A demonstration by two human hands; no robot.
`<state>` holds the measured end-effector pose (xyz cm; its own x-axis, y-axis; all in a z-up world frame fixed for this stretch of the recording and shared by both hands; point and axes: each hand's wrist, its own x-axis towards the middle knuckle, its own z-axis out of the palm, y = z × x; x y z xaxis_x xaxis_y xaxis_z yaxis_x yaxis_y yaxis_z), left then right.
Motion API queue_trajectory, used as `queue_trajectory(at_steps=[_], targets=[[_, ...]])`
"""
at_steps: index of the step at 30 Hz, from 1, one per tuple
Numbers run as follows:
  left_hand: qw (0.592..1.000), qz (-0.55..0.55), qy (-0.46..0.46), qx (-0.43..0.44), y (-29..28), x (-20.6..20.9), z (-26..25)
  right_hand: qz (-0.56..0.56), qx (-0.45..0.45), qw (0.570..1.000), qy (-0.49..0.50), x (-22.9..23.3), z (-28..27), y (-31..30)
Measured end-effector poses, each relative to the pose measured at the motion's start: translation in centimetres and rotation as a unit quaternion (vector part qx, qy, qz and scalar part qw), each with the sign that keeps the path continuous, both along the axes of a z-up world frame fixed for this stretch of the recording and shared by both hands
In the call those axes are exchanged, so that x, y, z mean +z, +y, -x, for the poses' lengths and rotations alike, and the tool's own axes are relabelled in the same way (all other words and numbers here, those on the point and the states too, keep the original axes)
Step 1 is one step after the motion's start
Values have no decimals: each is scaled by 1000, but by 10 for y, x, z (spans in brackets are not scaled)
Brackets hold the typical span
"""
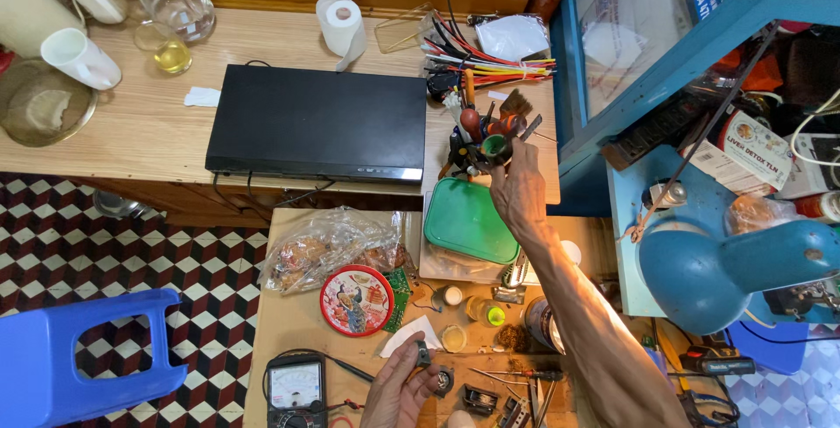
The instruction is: The person applies glue to a small electronic component using a bottle and tweezers. They then use a brush to clean the component and continue to manipulate it with tweezers on a cluttered workbench.
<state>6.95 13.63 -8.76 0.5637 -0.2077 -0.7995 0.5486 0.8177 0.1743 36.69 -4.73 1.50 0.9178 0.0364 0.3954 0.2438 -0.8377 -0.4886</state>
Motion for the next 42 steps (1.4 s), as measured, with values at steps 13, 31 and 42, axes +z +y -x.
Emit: queue_trajectory(at_steps=[13, 31, 42], targets=[[999, 17, -30, 10, 3, -5, 4, 52, 2, 998, -37, 26, 6, 0], [992, 12, -123, -22, -10, 53, 11, -505, -32, 862, 1, 108, 183, -4], [985, -44, -161, 41, -19, 79, 38, -747, 35, 537, 391, 75, 351, -25]])
